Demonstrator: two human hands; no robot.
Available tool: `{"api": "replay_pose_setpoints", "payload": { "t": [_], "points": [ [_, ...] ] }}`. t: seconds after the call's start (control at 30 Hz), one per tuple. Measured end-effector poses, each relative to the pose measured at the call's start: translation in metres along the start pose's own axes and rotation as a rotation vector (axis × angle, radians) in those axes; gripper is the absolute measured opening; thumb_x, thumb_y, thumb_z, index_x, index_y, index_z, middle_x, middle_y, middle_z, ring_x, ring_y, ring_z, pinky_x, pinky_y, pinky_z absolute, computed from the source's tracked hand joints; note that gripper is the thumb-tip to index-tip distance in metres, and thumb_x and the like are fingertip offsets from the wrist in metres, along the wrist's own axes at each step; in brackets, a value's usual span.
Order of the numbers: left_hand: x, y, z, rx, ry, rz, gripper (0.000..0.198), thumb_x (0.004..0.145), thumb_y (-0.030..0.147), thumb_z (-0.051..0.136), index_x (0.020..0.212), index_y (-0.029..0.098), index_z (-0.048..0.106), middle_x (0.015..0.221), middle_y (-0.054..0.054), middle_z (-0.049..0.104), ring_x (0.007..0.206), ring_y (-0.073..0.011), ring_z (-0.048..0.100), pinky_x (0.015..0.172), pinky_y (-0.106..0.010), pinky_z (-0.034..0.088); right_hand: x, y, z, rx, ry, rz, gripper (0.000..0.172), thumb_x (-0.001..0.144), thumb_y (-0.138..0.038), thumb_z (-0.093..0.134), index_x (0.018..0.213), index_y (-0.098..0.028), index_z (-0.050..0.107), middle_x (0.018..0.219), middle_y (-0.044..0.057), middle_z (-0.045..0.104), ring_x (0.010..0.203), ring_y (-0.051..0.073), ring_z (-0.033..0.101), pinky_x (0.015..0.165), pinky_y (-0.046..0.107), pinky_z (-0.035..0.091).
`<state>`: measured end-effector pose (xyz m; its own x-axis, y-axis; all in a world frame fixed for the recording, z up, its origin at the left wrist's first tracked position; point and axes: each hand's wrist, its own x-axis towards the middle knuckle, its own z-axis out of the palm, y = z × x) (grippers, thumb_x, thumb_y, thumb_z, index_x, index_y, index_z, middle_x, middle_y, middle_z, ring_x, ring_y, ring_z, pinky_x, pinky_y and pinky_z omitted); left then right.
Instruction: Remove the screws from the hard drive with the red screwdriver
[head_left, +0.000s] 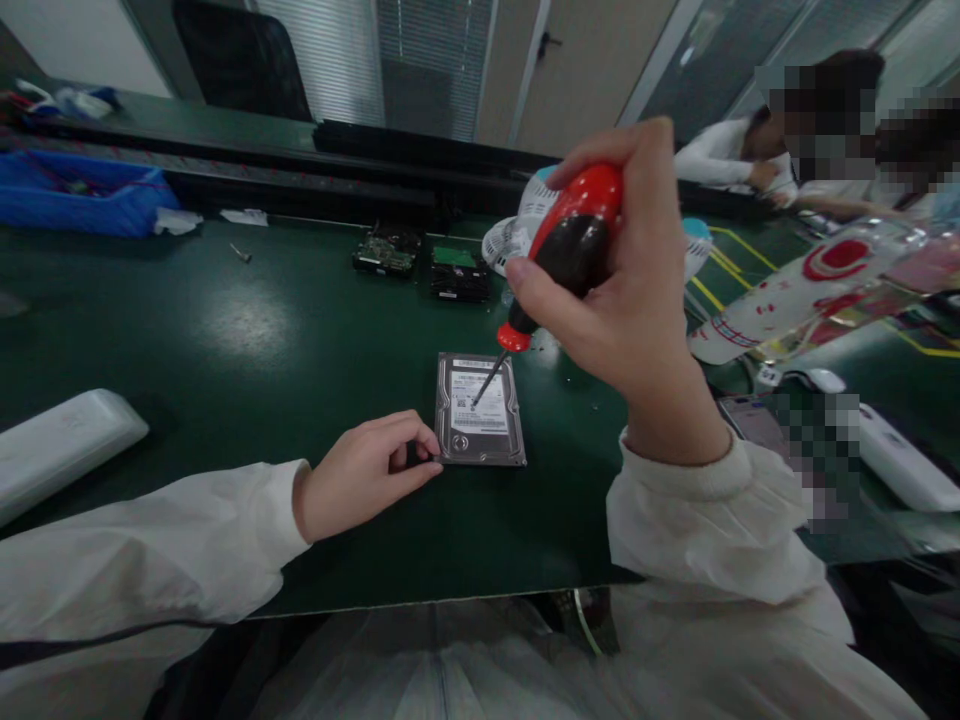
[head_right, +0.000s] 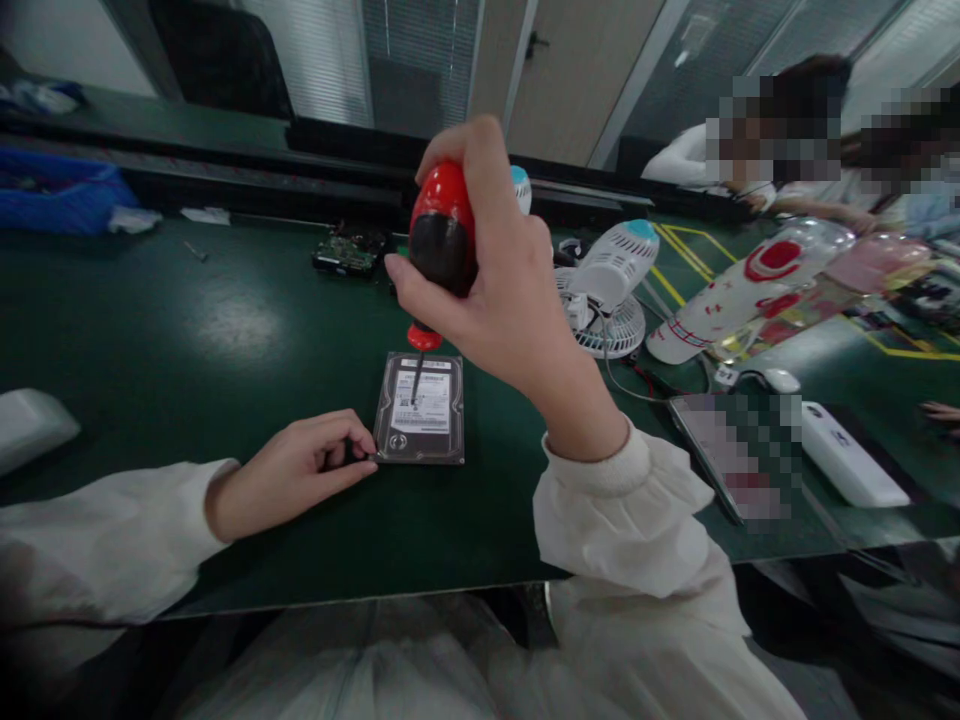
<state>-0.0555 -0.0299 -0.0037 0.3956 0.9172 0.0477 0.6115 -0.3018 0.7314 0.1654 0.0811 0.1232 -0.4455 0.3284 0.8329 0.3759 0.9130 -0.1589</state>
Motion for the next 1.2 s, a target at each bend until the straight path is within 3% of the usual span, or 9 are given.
{"api": "replay_pose_setpoints", "payload": {
  "t": [0.1,0.37,0.6,1.2],
  "points": [
    [0.0,0.0,0.0,-0.003,-0.001,0.0,0.011,0.093,0.03,0.064,0.095,0.02,0.068,0.088,0.001,0.06,0.061,-0.0088,0.049,0.057,-0.024,0.038,0.0,-0.001,0.001,0.092,0.032,-0.062,0.028,0.087,-0.041,0.067,0.108,-0.025,0.056,0.108,0.002,0.059,0.095,0.015,0.059,0.086,0.03,0.055],
    [0.002,0.0,0.0,-0.036,0.001,-0.009,0.011,0.093,0.03,0.064,0.092,0.019,0.068,0.085,0.001,0.061,0.063,-0.0094,0.05,0.058,-0.024,0.039,-0.001,-0.015,0.014,0.237,-0.058,-0.155,0.044,0.091,-0.061,0.06,0.105,-0.02,0.054,0.101,0.001,0.058,0.088,0.011,0.057,0.075,0.026,0.056],
    [0.001,0.0,0.001,-0.041,0.022,-0.005,0.011,0.091,0.029,0.066,0.09,0.019,0.066,0.082,0.002,0.061,0.061,-0.0087,0.05,0.057,-0.024,0.039,-0.004,-0.013,0.022,0.288,-0.071,-0.179,0.036,0.09,-0.048,0.065,0.107,-0.02,0.052,0.102,0.002,0.055,0.085,0.011,0.057,0.071,0.026,0.055],
    [0.003,0.003,0.001,-0.047,0.004,-0.043,0.012,0.091,0.031,0.065,0.09,0.019,0.067,0.084,0.002,0.062,0.059,-0.009,0.05,0.056,-0.025,0.039,-0.007,-0.014,0.023,0.295,-0.123,-0.114,0.037,0.087,-0.045,0.069,0.108,-0.021,0.051,0.104,0.002,0.055,0.084,0.012,0.055,0.072,0.028,0.053]
  ]
}}
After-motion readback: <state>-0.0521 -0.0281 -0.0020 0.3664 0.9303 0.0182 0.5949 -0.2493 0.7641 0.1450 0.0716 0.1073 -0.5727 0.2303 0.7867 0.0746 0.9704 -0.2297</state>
